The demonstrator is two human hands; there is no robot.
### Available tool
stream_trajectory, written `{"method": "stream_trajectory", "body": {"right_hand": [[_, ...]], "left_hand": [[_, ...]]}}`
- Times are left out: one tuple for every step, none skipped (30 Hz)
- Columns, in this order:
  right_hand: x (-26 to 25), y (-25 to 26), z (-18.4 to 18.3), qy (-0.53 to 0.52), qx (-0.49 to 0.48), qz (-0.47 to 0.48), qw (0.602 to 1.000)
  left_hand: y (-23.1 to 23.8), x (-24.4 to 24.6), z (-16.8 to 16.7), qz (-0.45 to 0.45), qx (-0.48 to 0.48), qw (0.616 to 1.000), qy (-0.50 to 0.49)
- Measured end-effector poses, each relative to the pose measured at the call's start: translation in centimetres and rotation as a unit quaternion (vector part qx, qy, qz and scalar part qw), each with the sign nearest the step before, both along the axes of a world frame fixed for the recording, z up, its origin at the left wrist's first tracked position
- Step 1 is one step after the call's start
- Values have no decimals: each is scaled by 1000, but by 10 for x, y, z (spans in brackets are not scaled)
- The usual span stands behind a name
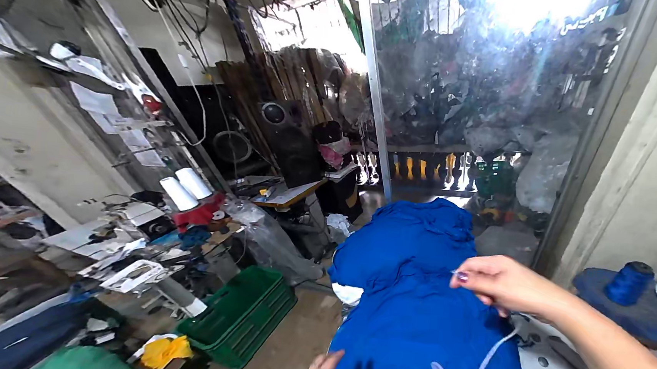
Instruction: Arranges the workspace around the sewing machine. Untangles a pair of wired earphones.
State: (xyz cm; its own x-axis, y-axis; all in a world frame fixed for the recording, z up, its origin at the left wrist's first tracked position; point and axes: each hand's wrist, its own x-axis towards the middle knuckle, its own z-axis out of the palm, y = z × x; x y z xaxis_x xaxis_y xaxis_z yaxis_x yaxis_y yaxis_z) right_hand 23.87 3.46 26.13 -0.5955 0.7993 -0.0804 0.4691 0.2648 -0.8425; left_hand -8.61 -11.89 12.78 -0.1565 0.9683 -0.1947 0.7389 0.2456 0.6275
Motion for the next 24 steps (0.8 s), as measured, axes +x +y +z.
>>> {"method": "stream_trajectory", "body": {"right_hand": [[-14,-3,12,-76,51,49,995],[-27,-7,24,-130,95,91,983],[-39,-11,35,-161,122,125,971],[-49,-14,44,-171,135,145,965],[-56,-16,52,-159,134,151,966],[-59,-17,57,-129,122,149,973],[-58,-17,63,-86,98,145,981],[-54,-17,68,-34,64,144,987],[-46,-16,71,29,20,152,988],[-36,-17,72,92,-22,166,982],[-27,-19,71,148,-49,179,971],[-20,-21,68,190,-61,193,961],[-13,-23,66,220,-68,207,951],[-9,-24,63,242,-69,222,942],[-8,-24,61,257,-64,236,935],[-7,-24,60,267,-56,248,930],[-8,-22,59,270,-45,257,927],[-9,-20,59,270,-37,258,927],[-11,-17,60,271,-31,254,928],[-12,-15,60,275,-30,251,928],[-12,-12,61,284,-35,252,924],[-11,-10,61,299,-48,259,917],[-10,-10,61,319,-68,275,905],[-10,-11,62,339,-89,292,890]], "left_hand": [[9,7,14,-24,65,998,5],[19,17,29,-50,150,987,-39],[30,31,45,-78,227,965,-107],[40,46,65,-111,266,940,-184],[47,60,86,-145,268,921,-243],[52,69,106,-173,246,911,-282],[56,72,126,-189,213,909,-304],[60,70,147,-192,188,912,-310],[63,61,168,-190,182,916,-304],[64,50,190,-193,192,917,-291],[63,38,214,-202,218,913,-278],[60,29,240,-205,255,905,-272],[54,22,266,-191,298,896,-268],[48,19,291,-171,341,887,-261],[41,18,317,-145,379,877,-257],[36,17,342,-125,414,866,-250],[35,12,367,-128,444,852,-247],[37,-1,392,-163,466,838,-234],[42,-19,421,-201,477,827,-220],[45,-32,450,-210,490,821,-202],[47,-40,476,-198,510,817,-182],[50,-46,498,-167,537,809,-172],[54,-52,518,-128,567,797,-165],[56,-60,536,-89,597,782,-156]]}}
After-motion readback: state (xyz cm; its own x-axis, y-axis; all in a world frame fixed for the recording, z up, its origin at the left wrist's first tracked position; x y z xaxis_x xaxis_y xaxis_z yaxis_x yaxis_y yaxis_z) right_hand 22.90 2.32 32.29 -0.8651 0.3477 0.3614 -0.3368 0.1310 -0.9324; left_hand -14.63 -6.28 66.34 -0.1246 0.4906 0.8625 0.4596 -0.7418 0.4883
